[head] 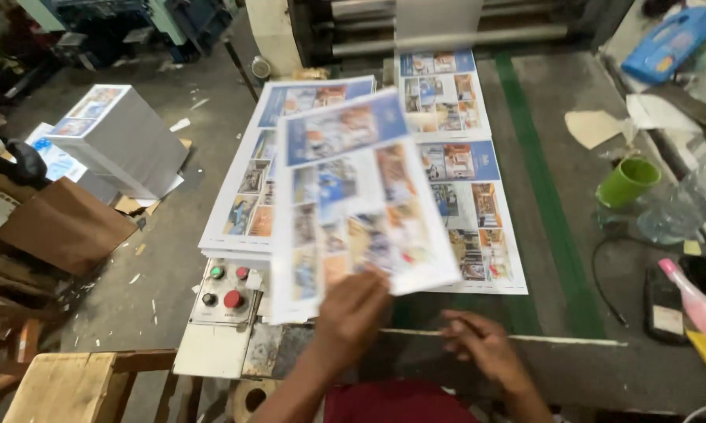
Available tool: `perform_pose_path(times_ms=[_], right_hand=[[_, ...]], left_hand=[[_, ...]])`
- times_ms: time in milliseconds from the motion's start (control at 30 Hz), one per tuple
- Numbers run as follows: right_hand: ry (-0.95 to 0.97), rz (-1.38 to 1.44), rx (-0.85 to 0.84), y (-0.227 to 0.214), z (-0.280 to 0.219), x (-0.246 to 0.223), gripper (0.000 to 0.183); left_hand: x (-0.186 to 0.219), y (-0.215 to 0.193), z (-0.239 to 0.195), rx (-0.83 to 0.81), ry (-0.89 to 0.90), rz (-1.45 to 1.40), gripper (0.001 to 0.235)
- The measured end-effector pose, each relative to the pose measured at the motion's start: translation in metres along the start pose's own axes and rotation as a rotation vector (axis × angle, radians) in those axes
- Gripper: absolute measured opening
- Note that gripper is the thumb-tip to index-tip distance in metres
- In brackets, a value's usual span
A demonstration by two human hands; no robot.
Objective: Manually flip and sort through a stack of large printed sheets on a workbench.
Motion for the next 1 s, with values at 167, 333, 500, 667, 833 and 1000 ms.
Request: perform_pose_path(times_ms=[167, 333, 500, 667, 833, 1000], right_hand=[[-0.285, 0.400, -0.153, 0.030, 0.004, -0.021, 0.044], [-0.313, 0.612, 0.079, -0.005, -0.004, -0.019, 0.039], [-0.305, 0.566, 0.380, -0.085, 0.014, 0.090, 0.033], [-0.098, 0.523, 0.527, -0.110, 0.002, 0.175, 0.045], [0.071, 0.524, 0.591, -0.090, -0.038, 0.215, 0.048], [0.014, 0.524, 0.602, -0.055, -0.071, 0.198, 0.036]], left_hand=[[0.034, 0.041, 0.014, -0.195, 0.104, -0.035, 0.031], [-0.011, 0.010, -0.003, -0.190, 0.093, -0.048, 0.026], [-0.102, -0.029, -0.047, -0.269, -0.240, 0.329, 0.043], [-0.110, -0.040, -0.062, -0.366, -0.205, 0.457, 0.070], [-0.144, -0.044, -0.086, -0.422, -0.176, 0.391, 0.039], [-0.149, -0.082, -0.032, -0.280, -0.231, 0.263, 0.010]])
Point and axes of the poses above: each hand's wrist, its own z-axis towards the middle knuckle, its own y-axis out of the palm, x = y × z, the point moved 1 cm from there along z, towards the middle knuckle, and after that the axes turned 12 degrees about y, right-handed, at the moved point
